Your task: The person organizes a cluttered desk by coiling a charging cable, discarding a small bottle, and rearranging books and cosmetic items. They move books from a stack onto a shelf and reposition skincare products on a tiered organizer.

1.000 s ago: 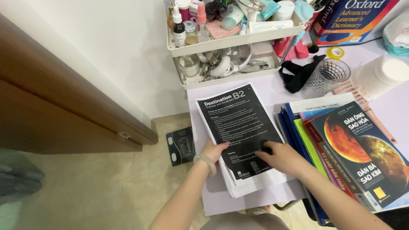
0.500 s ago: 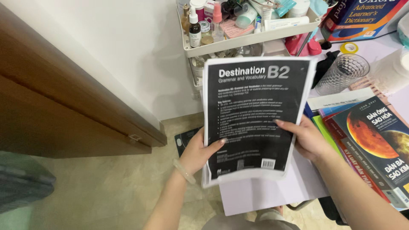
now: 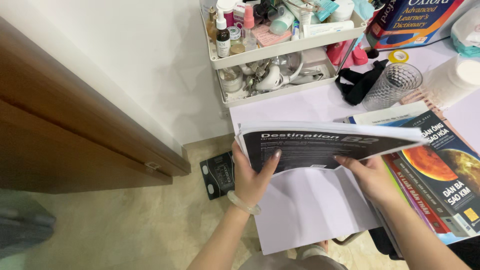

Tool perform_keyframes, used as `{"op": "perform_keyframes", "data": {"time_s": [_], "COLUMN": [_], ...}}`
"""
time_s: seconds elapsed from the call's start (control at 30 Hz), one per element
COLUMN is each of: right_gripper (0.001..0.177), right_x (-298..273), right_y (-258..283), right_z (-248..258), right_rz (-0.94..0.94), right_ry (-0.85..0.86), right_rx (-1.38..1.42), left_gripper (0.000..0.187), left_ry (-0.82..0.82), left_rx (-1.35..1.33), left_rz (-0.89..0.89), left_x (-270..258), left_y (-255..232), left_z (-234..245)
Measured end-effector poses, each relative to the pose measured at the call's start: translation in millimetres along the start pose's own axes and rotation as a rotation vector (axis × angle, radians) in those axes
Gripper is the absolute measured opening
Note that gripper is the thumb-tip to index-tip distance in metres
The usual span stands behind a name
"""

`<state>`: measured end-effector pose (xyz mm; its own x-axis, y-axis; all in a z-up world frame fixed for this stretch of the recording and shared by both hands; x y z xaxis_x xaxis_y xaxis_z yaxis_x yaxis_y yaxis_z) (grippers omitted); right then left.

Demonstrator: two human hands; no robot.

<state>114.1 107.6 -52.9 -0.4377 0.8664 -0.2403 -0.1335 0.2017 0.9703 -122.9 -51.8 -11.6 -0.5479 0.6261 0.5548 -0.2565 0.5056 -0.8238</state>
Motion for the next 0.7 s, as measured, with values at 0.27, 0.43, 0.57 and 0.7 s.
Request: {"op": "perform_keyframes", "data": {"time_s": [0.27, 0.43, 0.57, 0.7], "right_gripper": [0.028, 0.063, 0.064, 0.060], "right_x": [-0.3, -4.4, 6.6, 16.7], "right_y": [5.6, 29.7, 19.7, -0.8], "right_z": [-13.6, -0.5, 10.2, 16.2], "right_rz": [0.095, 0.187, 0.146, 0.091], "right_ry": [-0.034, 0.060, 0.105, 0.145], "right_rx": [0.164, 0.222, 0.246, 0.240], "left_gripper": [0.063, 0.092, 0.097, 0.091], "left_ry": [0.031, 0.078, 0.069, 0.160], "left_rx": [0.176, 0.282, 0.145, 0.010], "left_rz": [-0.104, -0.488, -0.365, -0.133], "left_x": [-2.1, 9.0, 16.4, 8.9], "left_y": [1.5, -32.0, -30.4, -1.5], "left_z": [-11.6, -5.9, -2.6, 15.5]}}
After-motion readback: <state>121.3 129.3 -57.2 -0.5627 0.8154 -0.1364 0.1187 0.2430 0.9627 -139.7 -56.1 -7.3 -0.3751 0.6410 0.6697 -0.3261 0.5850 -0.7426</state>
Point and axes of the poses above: each hand's wrist, its own x-axis towards the middle knuckle, its own z-axis out of the back of the hand, y = z × x, the point moved 2 cm from there along x, towards the middle knuckle, and after that the axes turned 13 degrees about -z, right-handed, at the moved point
